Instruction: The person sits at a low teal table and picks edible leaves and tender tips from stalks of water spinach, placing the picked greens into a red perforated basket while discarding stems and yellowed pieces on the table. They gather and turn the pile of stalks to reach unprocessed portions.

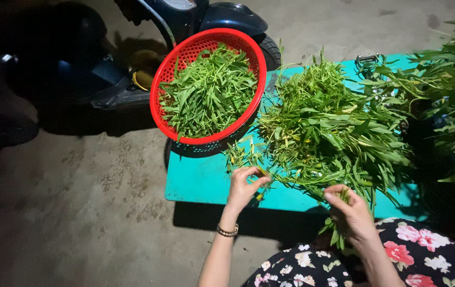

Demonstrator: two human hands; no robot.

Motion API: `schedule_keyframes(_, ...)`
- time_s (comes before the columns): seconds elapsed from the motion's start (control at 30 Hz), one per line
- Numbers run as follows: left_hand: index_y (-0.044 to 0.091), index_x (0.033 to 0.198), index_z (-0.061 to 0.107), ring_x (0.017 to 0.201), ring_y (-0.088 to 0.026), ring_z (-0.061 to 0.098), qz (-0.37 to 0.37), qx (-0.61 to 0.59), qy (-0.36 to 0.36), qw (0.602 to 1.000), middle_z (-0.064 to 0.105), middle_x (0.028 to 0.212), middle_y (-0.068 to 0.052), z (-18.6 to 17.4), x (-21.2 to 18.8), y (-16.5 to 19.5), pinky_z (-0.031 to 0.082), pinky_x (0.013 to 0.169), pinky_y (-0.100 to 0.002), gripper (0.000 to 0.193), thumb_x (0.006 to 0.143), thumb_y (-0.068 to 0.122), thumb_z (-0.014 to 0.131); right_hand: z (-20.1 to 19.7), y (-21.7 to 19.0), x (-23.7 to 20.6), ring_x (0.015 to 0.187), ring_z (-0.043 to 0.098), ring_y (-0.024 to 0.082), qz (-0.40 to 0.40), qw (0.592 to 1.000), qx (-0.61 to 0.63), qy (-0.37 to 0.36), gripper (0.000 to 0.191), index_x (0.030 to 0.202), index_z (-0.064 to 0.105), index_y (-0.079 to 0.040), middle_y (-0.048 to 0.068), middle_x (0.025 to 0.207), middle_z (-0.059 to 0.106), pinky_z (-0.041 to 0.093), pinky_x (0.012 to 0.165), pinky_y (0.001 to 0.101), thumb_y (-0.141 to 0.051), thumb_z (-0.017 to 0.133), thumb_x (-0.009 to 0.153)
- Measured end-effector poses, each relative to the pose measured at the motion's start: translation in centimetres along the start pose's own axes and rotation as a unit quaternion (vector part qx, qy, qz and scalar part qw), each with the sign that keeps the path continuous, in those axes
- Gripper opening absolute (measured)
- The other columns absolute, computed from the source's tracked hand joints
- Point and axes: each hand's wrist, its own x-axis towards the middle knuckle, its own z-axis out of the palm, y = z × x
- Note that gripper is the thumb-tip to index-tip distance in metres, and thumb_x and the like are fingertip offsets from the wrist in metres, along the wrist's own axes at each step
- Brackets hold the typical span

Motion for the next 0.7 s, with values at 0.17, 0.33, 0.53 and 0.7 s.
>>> schedule_keyframes(0.17, 0.014, 0.081, 0.077, 0.086, -0.017, 0.068, 0.102, 0.045, 0.017, 0.994, 0.076, 0.081, 0.000, 0.2, -0.7, 3.1, 0.038, 0.099, -0.038, 0.010, 0.081, 0.023, 0.082, 4.3, -2.2, -0.8, 0.085, 0.068, 0.011, -0.230, 0.950, -0.201, -0.060, 0.017, 0.105, 0.076, -0.003, 0.003, 0.096, 0.077, 0.054, 0.077, 0.0244, -0.015, 0.073, 0.093)
schedule_keyframes(0.33, 0.016, 0.087, 0.075, 0.092, -0.016, 0.069, 0.195, 0.110, 0.035, 0.974, 0.075, 0.090, 0.003, 0.4, -1.3, 5.0, 0.035, 0.105, -0.042, 0.004, 0.085, 0.018, 0.078, 7.4, -4.1, -1.9, 0.071, 0.070, 0.019, -0.350, 0.831, -0.432, -0.024, 0.042, 0.118, 0.073, -0.015, 0.004, 0.088, 0.070, 0.055, 0.062, 0.0309, -0.005, 0.073, 0.078)
schedule_keyframes(0.53, 0.017, 0.093, 0.074, 0.093, -0.015, 0.068, 0.251, 0.145, 0.027, 0.957, 0.074, 0.092, 0.004, 0.4, -2.0, 6.3, 0.034, 0.108, -0.048, 0.012, 0.083, 0.014, 0.079, 8.5, -4.5, -1.4, 0.067, 0.067, 0.027, -0.425, 0.701, -0.572, -0.032, 0.052, 0.120, 0.070, -0.017, 0.006, 0.083, 0.062, 0.054, 0.057, 0.0402, -0.006, 0.077, 0.069)
schedule_keyframes(0.7, 0.018, 0.094, 0.074, 0.093, -0.014, 0.068, 0.258, 0.148, 0.024, 0.955, 0.073, 0.093, 0.006, 0.6, -2.2, 6.6, 0.034, 0.110, -0.049, 0.015, 0.082, 0.011, 0.079, 7.8, -2.9, -0.7, 0.074, 0.067, 0.021, -0.440, 0.765, -0.468, -0.041, 0.036, 0.113, 0.068, -0.013, 0.004, 0.089, 0.065, 0.053, 0.062, 0.0354, -0.010, 0.075, 0.078)
